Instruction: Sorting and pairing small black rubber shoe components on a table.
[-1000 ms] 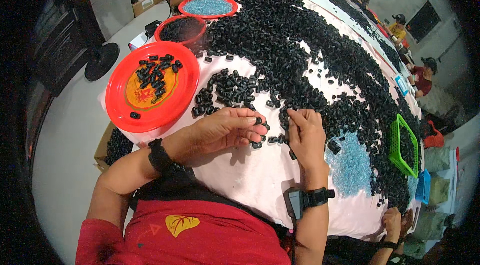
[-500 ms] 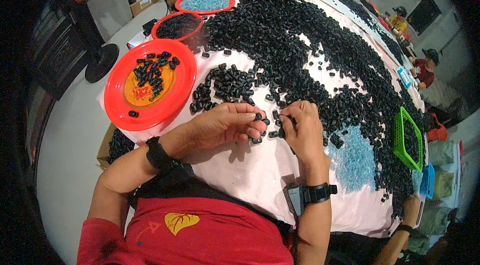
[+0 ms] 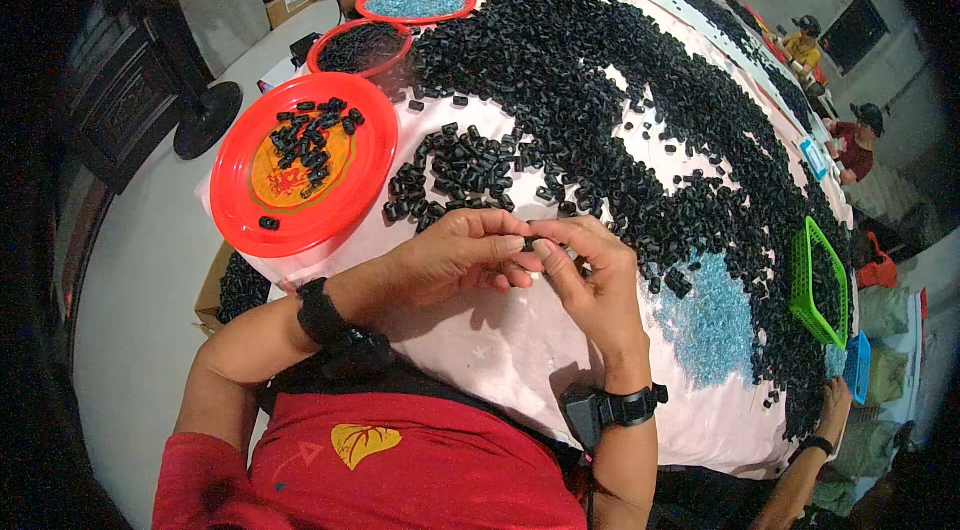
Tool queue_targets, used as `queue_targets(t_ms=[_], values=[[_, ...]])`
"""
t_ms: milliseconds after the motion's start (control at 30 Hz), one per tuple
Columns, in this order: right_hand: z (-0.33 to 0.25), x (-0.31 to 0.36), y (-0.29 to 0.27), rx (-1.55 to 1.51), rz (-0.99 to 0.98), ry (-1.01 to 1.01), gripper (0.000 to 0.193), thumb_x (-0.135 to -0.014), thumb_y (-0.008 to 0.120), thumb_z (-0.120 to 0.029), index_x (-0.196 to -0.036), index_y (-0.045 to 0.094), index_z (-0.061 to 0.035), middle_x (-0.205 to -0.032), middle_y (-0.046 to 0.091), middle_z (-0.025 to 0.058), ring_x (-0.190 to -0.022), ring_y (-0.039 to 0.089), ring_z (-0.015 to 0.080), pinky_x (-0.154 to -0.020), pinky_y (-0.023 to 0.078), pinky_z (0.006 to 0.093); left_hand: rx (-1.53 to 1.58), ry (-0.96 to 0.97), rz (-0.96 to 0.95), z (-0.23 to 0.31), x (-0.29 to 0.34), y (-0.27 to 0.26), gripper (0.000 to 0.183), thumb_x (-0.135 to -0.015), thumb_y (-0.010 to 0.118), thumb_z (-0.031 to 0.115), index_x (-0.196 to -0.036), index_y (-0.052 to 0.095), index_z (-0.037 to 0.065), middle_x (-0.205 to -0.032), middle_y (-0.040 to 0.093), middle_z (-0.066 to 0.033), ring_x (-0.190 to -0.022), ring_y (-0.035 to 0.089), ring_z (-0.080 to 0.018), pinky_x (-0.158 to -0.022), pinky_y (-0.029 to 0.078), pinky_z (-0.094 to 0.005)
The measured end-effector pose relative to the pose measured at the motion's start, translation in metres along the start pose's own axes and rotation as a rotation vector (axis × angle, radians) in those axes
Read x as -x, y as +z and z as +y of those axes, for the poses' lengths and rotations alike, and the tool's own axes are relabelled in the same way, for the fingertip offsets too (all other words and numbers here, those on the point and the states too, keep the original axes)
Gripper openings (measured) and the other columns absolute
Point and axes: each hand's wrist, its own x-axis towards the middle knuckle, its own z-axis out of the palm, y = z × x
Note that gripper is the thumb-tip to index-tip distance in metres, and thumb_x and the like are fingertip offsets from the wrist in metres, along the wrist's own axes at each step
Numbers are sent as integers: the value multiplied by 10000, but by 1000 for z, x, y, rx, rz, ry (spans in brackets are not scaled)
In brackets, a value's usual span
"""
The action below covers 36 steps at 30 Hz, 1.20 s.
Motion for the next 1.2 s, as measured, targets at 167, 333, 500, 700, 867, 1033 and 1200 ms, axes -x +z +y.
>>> queue_targets(t_ms=[167,333,500,700,867,1033,1200], values=[[-2,2,-1,31,-67,-61,239,-925,709,-35,-1158,756,-20,-1015,708,117,-927,669,199,-784,518,285,21,-43,27,3,0,0,245,-1048,612,181,-1240,608,28,-1074,729,-66,-917,707,-113,-849,572,-252],[1,4,1,-37,-25,-12,216,-923,719,-31,-1134,760,-9,-963,719,103,-855,666,174,-737,517,279,68,-41,10,5,2,2,237,-1045,614,170,-1233,612,26,-1088,730,-72,-902,714,-110,-829,583,-263],[-7,5,-1,-3,19,132,179,-926,727,-44,-1094,765,4,-921,728,93,-787,666,149,-673,512,256,26,-56,44,3,-1,1,228,-1037,633,194,-1222,618,61,-1084,743,-60,-877,712,-96,-775,563,-230],[-5,4,2,62,17,-80,197,-934,705,-31,-1120,759,7,-965,726,110,-788,661,158,-685,524,264,-32,-52,81,1,-2,6,209,-1043,624,190,-1206,620,58,-1050,739,-59,-867,709,-94,-759,562,-232],[-8,5,2,44,-61,-64,259,-941,654,12,-1187,737,5,-1027,709,133,-860,660,179,-736,528,278,40,-36,82,1,-1,4,190,-1053,606,185,-1189,615,51,-1052,733,-77,-851,705,-96,-757,565,-234],[-4,5,0,31,-68,-69,280,-942,640,23,-1202,735,-11,-1023,706,134,-857,659,174,-726,526,276,43,-42,88,2,1,6,188,-1051,611,183,-1188,615,54,-1055,732,-72,-848,703,-92,-751,562,-230],[-4,5,3,4,-13,-80,247,-934,654,8,-1159,749,-22,-981,713,112,-821,656,150,-680,516,263,14,-28,83,1,1,5,192,-1039,630,181,-1186,620,57,-1040,734,-59,-841,697,-80,-738,552,-223]])
